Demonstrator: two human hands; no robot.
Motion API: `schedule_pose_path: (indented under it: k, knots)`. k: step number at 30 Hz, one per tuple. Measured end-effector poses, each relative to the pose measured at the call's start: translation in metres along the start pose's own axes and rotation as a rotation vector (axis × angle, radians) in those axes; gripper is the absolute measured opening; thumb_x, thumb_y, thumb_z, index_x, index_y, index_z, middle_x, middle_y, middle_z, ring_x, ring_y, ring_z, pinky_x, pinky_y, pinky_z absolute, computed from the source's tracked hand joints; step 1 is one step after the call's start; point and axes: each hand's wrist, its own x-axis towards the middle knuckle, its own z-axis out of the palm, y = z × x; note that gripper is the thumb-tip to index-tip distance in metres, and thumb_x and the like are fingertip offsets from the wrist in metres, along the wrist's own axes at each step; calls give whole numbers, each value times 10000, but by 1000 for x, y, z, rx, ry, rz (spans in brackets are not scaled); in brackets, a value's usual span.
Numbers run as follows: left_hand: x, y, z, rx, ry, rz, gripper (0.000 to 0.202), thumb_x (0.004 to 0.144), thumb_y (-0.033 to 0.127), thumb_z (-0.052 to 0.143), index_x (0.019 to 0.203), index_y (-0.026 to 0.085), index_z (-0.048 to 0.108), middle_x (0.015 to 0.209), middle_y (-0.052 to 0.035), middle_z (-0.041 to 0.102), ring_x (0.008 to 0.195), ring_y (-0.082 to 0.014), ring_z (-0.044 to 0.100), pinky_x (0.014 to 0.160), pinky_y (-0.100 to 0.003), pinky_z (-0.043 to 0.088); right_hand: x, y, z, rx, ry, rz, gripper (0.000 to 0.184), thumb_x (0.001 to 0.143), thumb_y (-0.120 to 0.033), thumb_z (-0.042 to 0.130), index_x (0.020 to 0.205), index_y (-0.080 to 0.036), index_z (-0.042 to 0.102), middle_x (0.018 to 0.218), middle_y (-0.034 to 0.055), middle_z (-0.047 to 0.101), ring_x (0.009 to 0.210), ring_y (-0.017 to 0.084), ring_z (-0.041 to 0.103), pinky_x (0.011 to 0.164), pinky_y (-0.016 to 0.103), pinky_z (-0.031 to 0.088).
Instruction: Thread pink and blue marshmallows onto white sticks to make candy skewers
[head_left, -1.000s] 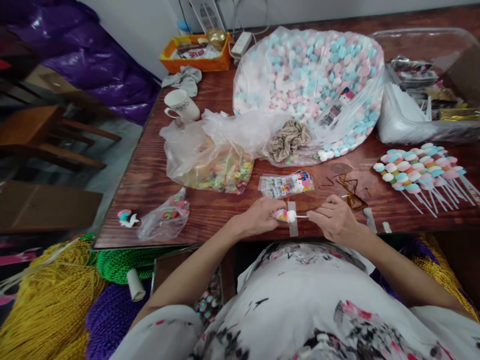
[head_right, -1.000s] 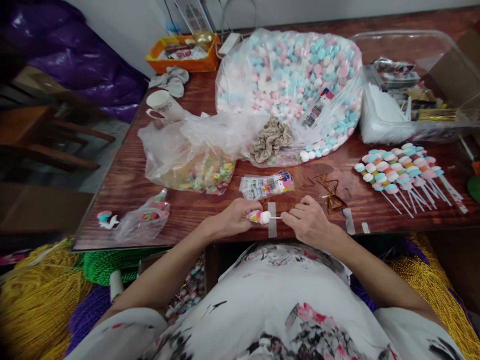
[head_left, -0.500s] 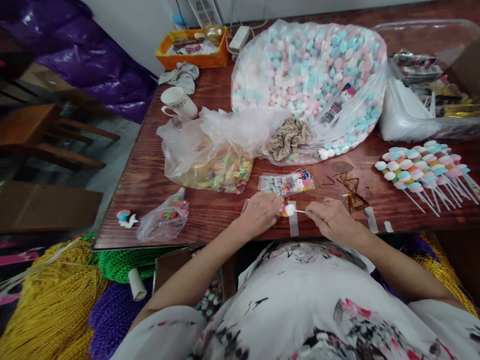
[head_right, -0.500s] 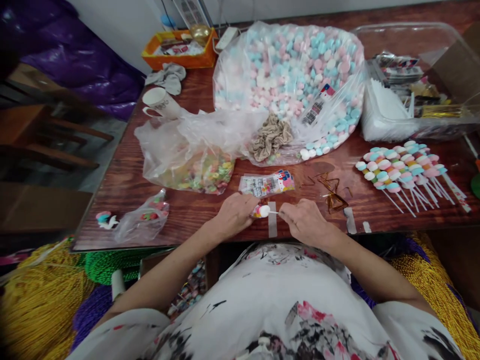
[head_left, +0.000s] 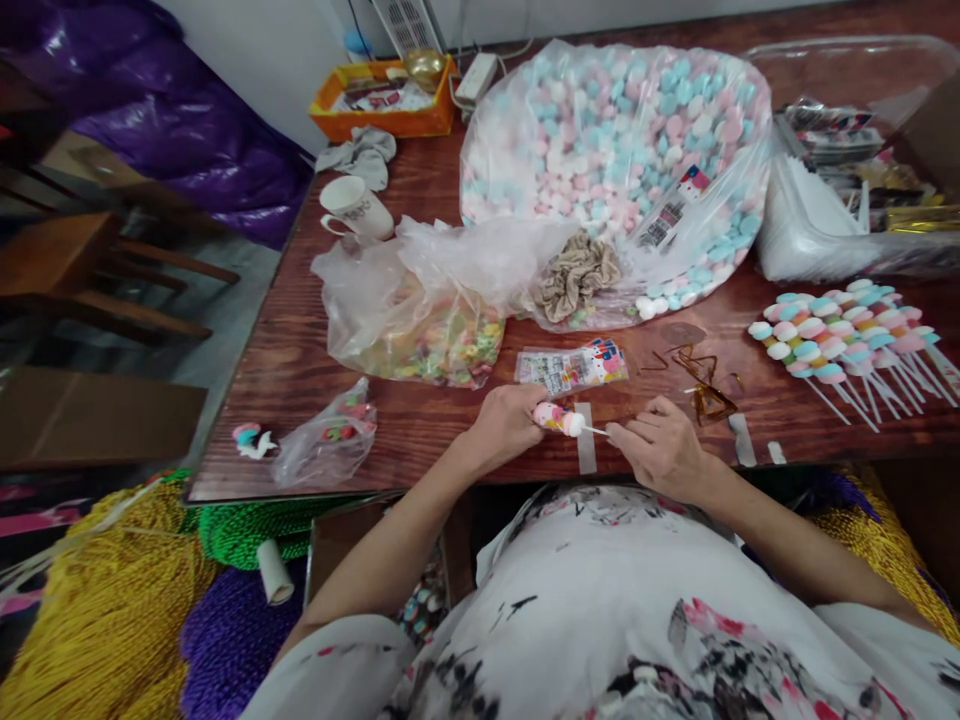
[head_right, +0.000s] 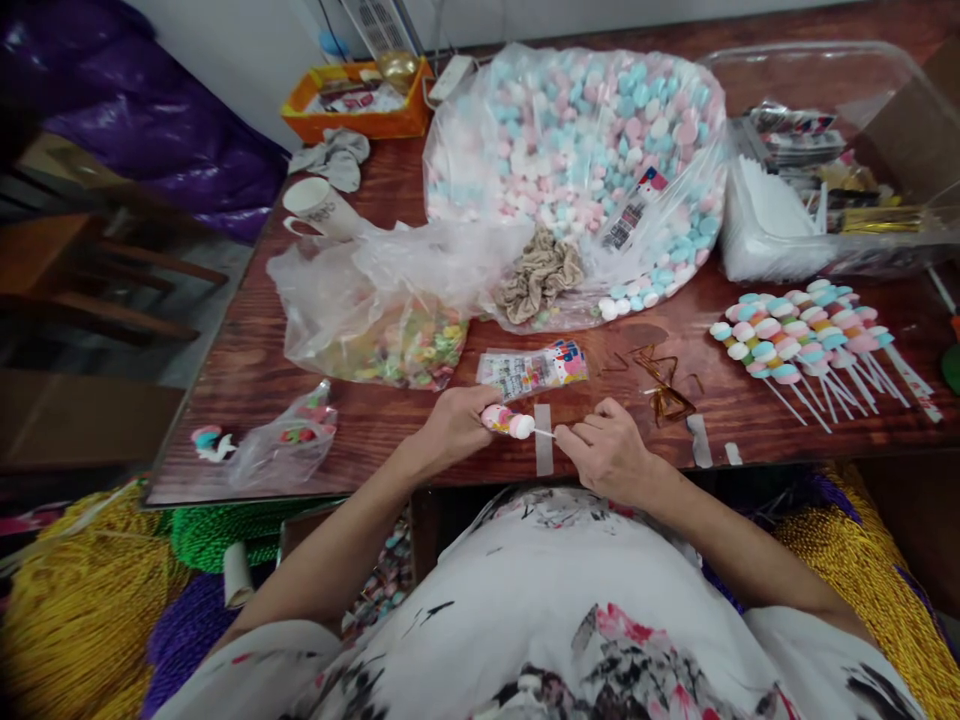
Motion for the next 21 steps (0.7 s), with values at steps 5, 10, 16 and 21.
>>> schedule_pose_path:
  k: [5, 10, 16, 21]
  knots:
    - [1, 5, 2, -192, -8, 58, 146, 650, 109, 519, 545, 169, 437, 508, 54, 416, 486, -78, 353, 513, -240, 208, 4, 4, -5, -27, -3, -12, 213, 836, -57, 442, 946, -132, 608, 623, 7, 596, 602, 134, 466, 683, 331, 302]
    - [-1, 8, 3, -131, -63, 73, 174, 714, 174, 561, 568, 168, 466, 528, 42, 460, 506, -87, 379, 520, -241, 213, 6, 4, -5, -97, 8, -44, 199, 811, -52, 461, 910, -115, 623, 587, 4, 564, 588, 137, 444, 669, 336, 291]
    - [-3, 20, -1, -16, -189, 32, 323, 797, 468, 634, 698, 170, 559, 657, -6, 602, 598, -134, 532, 555, -248, 275, 11, 1, -5, -156, 77, -22, 220, 824, -61, 447, 918, -138, 630, 589, 4, 576, 589, 135, 439, 679, 340, 289]
    - [-1, 29, -7, 161, -203, -13, 295, 862, 470, 558, 823, 179, 591, 778, -48, 672, 721, -198, 621, 581, -278, 304, 18, 2, -10, -136, 143, -8, 222, 832, -76, 454, 950, -151, 626, 594, -2, 584, 576, 129, 427, 693, 338, 293]
